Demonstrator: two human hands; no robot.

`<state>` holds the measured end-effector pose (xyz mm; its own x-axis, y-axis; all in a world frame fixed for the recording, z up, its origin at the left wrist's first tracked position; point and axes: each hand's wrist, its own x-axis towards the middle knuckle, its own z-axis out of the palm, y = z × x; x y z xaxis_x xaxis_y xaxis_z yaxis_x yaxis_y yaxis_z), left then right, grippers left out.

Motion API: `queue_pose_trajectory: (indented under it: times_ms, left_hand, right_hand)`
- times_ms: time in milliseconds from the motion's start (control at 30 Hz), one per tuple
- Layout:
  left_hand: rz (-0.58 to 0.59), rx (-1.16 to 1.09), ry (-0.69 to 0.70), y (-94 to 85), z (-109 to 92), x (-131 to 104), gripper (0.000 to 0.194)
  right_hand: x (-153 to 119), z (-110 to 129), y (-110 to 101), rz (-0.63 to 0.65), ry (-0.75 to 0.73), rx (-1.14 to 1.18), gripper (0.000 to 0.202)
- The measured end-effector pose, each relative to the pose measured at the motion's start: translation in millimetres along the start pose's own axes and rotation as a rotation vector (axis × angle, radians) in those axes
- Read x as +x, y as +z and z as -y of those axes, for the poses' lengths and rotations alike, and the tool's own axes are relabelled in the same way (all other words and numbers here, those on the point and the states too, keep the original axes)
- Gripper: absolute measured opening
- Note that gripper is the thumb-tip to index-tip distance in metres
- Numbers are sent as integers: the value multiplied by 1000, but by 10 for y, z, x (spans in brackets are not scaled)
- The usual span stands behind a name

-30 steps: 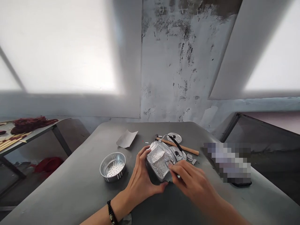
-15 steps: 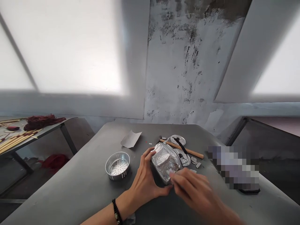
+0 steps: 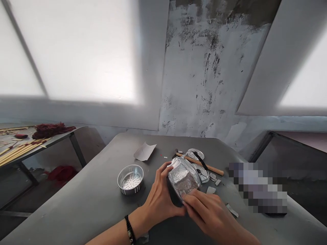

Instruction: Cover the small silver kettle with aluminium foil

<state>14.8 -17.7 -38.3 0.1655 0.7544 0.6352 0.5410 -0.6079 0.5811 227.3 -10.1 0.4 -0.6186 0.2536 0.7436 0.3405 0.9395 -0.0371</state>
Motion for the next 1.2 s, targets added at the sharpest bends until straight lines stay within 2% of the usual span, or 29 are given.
queue_pose_trajectory:
  times_ms: [200, 367, 500, 733, 833, 1200]
  left_hand:
    - [11, 6, -26, 11, -14, -3, 125]
    - [14, -7, -54, 21, 11, -16, 131]
    - [21, -20, -61, 12, 12, -17, 134]
    - [16, -29, -46, 25, -21, -7, 133]
    - [23, -37, -48, 29, -13, -10, 134]
    - [32, -11, -46, 40, 10, 6, 137]
  right_hand:
    - [-22, -36, -23, -29, 23, 1, 20]
    - [-18, -50, -8, 46, 12, -30, 25]
    - [-10, -50, -7, 55, 7, -48, 23]
    - [-22, -101, -7, -2, -37, -92, 24]
    - [-17, -104, 4, 16, -60, -105, 26]
    - [79, -1, -44, -28, -64, -137, 27]
